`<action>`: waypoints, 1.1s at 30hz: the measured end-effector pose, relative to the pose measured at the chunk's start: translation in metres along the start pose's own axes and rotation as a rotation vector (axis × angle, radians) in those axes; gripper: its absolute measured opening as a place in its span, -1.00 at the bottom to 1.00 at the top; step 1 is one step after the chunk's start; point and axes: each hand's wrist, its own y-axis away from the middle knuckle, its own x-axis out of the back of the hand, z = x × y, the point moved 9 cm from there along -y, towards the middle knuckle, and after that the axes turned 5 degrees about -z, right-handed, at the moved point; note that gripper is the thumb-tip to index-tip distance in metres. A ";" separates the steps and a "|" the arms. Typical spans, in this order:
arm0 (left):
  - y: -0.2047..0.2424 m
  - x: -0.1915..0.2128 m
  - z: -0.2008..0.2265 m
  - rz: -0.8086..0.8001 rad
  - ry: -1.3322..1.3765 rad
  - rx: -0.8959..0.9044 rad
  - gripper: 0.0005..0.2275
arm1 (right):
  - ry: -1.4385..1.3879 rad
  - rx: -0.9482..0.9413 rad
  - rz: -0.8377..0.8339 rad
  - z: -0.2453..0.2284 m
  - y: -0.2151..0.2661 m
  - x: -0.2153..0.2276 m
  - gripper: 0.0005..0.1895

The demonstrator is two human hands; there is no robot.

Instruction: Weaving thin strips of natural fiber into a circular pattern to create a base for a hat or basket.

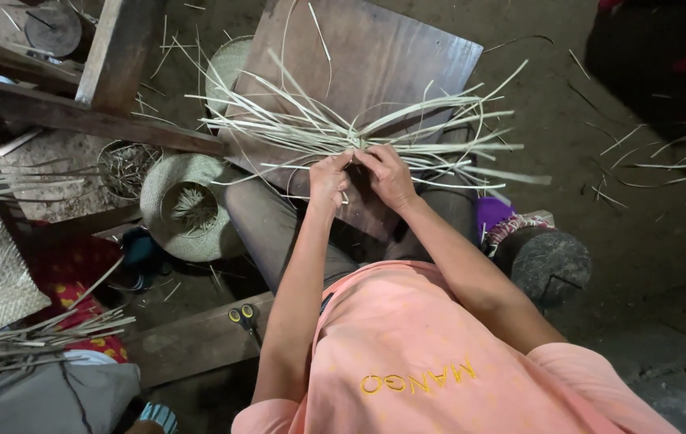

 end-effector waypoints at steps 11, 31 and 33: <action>-0.028 0.019 -0.012 0.138 -0.185 -0.058 -0.83 | -0.202 -0.095 0.074 0.010 -0.002 0.010 -0.74; -0.024 0.030 -0.007 0.275 -0.421 -0.237 -0.86 | -0.209 -0.182 0.031 0.019 -0.003 0.004 -0.64; -0.014 0.022 0.002 0.229 -0.446 -0.242 -0.86 | -0.231 -0.202 0.054 0.024 0.000 0.000 -0.69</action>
